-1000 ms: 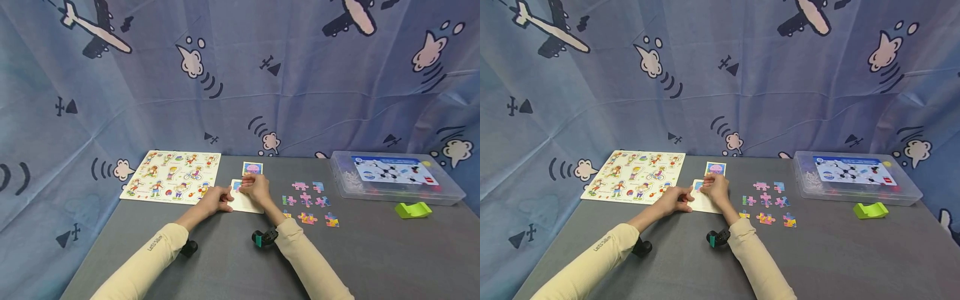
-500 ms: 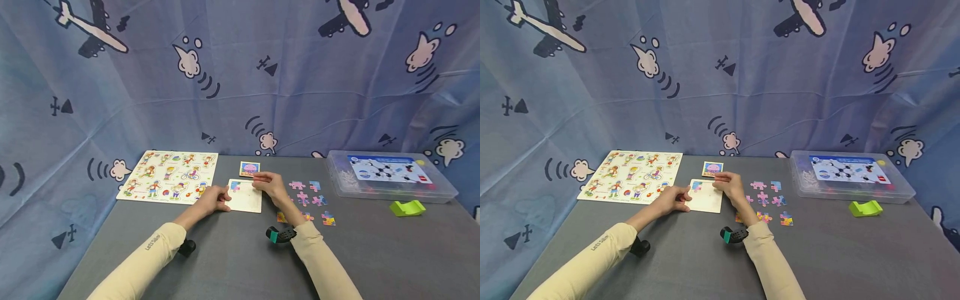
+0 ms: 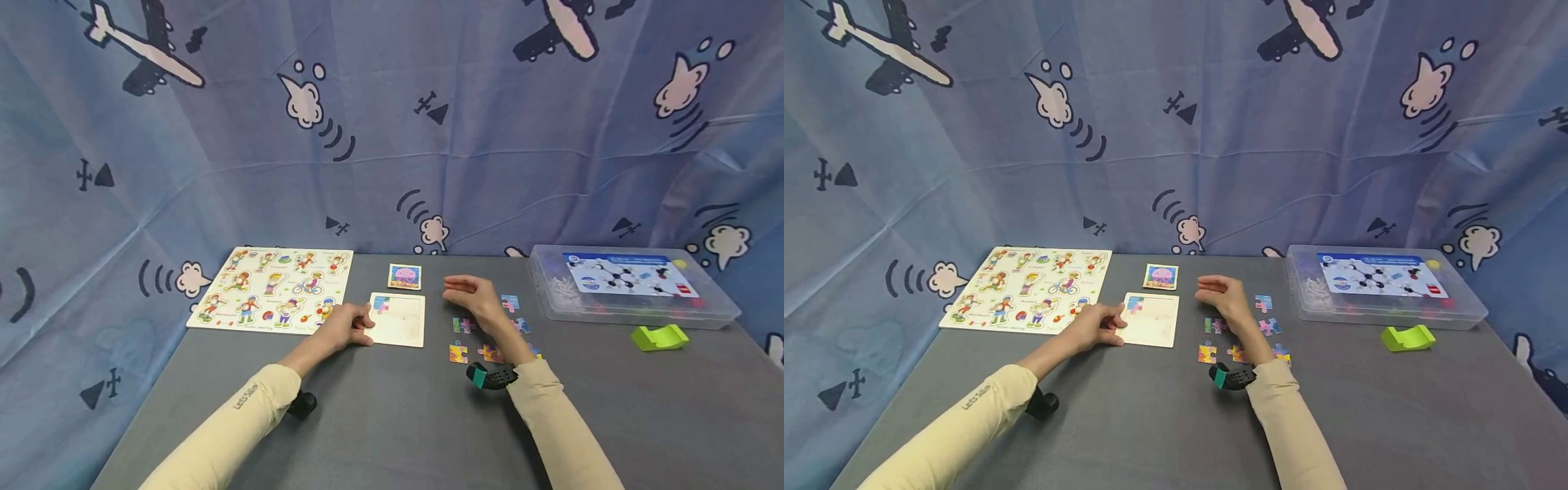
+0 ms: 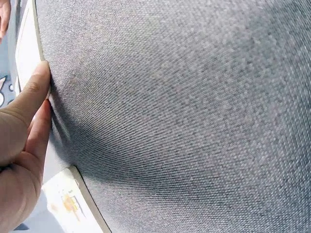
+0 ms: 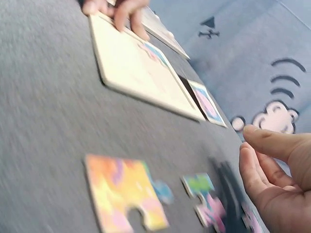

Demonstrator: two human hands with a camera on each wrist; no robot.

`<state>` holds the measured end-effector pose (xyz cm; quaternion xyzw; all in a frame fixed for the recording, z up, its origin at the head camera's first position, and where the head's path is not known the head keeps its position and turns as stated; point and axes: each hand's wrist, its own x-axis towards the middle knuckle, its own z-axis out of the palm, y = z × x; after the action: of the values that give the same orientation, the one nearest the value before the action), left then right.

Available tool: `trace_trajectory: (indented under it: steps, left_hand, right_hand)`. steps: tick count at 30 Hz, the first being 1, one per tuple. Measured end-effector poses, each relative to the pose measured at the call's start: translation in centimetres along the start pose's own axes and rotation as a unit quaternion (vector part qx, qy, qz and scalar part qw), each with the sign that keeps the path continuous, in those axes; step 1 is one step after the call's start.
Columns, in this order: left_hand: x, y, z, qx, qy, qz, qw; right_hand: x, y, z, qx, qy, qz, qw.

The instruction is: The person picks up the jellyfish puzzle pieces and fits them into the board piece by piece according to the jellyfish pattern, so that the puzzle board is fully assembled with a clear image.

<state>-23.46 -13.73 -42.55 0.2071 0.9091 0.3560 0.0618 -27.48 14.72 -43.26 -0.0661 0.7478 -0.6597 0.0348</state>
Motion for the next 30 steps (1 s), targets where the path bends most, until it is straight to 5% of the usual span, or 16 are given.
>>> trace_trajectory:
  steps: [11,21,30]
  left_hand:
    - [0.2,-0.3,0.1,0.006,-0.002,0.0,1.0]
    - [0.2,-0.3,0.0,0.017,-0.001,0.013,0.9998]
    - [0.3,-0.6,0.2,0.0,0.004,0.018,0.9998]
  right_hand:
    - [-0.7,0.2,-5.2,-0.105,-0.009,-0.035,0.9938]
    - [-0.8,1.0,-8.8,-0.237,-0.072,-0.084,0.9652]
    - [-0.3,1.2,-9.3,-0.299,-0.084,-0.086,0.9466]
